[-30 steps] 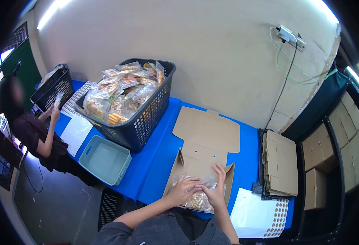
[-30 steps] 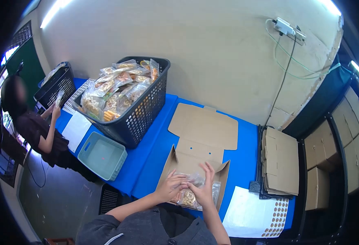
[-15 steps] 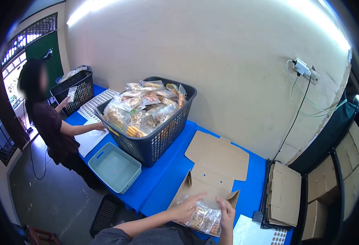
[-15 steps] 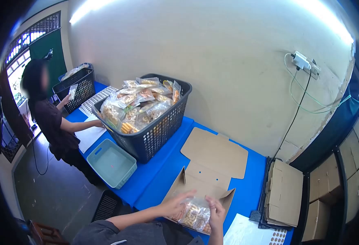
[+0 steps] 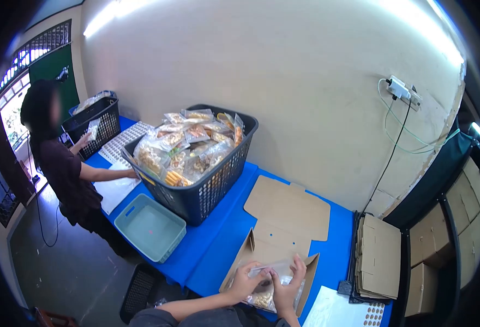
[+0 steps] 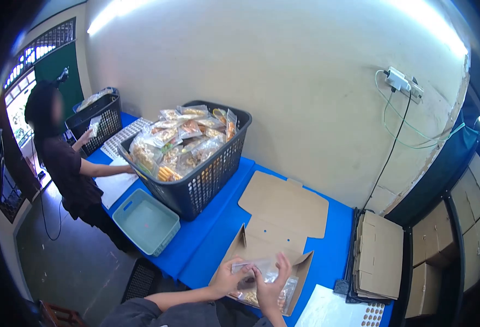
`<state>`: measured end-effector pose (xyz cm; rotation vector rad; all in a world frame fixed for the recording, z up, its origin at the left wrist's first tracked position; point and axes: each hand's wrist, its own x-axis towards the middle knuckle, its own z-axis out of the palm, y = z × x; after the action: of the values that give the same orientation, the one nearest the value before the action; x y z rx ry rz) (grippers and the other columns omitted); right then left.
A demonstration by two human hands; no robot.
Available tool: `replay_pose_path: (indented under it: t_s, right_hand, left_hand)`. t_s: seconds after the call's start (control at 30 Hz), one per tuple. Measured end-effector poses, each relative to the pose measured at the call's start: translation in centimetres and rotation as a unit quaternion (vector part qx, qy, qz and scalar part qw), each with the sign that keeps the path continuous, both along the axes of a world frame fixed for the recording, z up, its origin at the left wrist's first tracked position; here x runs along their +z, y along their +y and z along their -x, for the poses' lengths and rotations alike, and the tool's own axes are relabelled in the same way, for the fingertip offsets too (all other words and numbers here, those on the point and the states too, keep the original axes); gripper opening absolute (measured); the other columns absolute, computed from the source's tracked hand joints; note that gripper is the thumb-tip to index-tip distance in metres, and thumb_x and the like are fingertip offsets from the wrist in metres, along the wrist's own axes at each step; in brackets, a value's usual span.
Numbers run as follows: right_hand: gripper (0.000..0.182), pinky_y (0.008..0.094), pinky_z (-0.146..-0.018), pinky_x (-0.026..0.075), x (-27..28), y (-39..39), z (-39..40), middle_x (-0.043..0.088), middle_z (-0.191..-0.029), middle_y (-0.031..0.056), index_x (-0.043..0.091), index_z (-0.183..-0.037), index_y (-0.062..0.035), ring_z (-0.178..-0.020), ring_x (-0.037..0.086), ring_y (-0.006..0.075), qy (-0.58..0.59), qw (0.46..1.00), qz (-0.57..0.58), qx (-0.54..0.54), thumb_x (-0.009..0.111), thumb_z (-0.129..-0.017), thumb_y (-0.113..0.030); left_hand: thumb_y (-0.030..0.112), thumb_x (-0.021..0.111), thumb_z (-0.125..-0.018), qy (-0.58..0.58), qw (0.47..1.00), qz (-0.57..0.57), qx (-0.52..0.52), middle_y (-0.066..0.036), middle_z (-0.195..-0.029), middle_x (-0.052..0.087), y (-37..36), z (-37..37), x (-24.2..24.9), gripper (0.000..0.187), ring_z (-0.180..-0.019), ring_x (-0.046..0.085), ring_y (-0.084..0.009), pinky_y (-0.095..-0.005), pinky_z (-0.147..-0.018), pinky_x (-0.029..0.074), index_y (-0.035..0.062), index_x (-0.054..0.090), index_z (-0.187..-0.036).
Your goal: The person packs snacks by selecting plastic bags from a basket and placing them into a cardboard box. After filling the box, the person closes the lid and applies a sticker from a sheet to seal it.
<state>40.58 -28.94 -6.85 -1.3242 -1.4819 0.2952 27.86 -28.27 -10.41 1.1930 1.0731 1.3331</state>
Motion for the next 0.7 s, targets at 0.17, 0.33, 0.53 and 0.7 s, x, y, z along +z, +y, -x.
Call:
replay_pose_path:
  t_s: [0.17, 0.33, 0.53, 0.7]
  right_hand:
    - [0.021, 0.0322, -0.094, 0.041, -3.8, 2.1, -2.2, 0.06, -0.114, 0.0124, 0.065, -0.1, 0.0021, -0.109, 0.054, 0.0203, 0.39, 0.868, 0.209, 0.224, 0.069, -0.08, -0.002]
    - [0.01, 0.0305, -0.092, 0.043, -3.1, 1.8, -2.9, 0.066, -0.1, 0.0118, 0.069, -0.09, 0.001, -0.101, 0.059, 0.0186, 0.381, 0.881, 0.211, 0.186, 0.063, -0.087, -0.006]
    - [0.019, 0.0289, -0.083, 0.046, -2.7, 3.4, -4.0, 0.068, -0.09, 0.0117, 0.066, -0.091, 0.0037, -0.086, 0.063, 0.0172, 0.474, 0.872, 0.119, 0.029, 0.059, -0.092, -0.014]
    - [0.022, 0.0359, -0.091, 0.045, -2.0, 1.7, -1.8, 0.065, -0.102, 0.0154, 0.065, -0.107, -0.0023, -0.099, 0.062, 0.0288, 0.06, 0.994, 0.074, 0.06, 0.056, -0.087, -0.003]
  left_hand:
    - [0.027, 0.055, -0.094, 0.107, 0.991, -0.049, -0.068, -0.006, -0.095, 0.069, 0.6, 1.5, -0.4, 0.025, -0.096, 0.063, -0.0192, -0.049, -0.112, 0.016, 0.0055, 0.068, -0.099]
    - [0.028, 0.046, -0.098, 0.144, 0.977, -0.031, -0.157, -0.007, -0.108, 0.067, 1.5, 2.6, -2.0, 0.03, -0.108, 0.06, -0.0226, -0.0496, -0.113, 0.01, 0.0079, 0.064, -0.112]
    - [0.018, 0.04, -0.099, -0.04, 0.992, 0.02, -0.12, -0.015, -0.133, 0.05, 2.6, 2.2, -1.7, 0.046, -0.127, 0.042, -0.0242, -0.0385, -0.109, 0.029, -0.0004, 0.035, -0.141]
    - [0.008, 0.05, -0.093, -0.05, 0.987, -0.052, -0.146, -0.018, -0.143, 0.035, 2.6, 0.1, -2.9, 0.065, -0.132, 0.037, -0.0272, -0.0386, -0.11, 0.028, 0.0033, 0.015, -0.148]
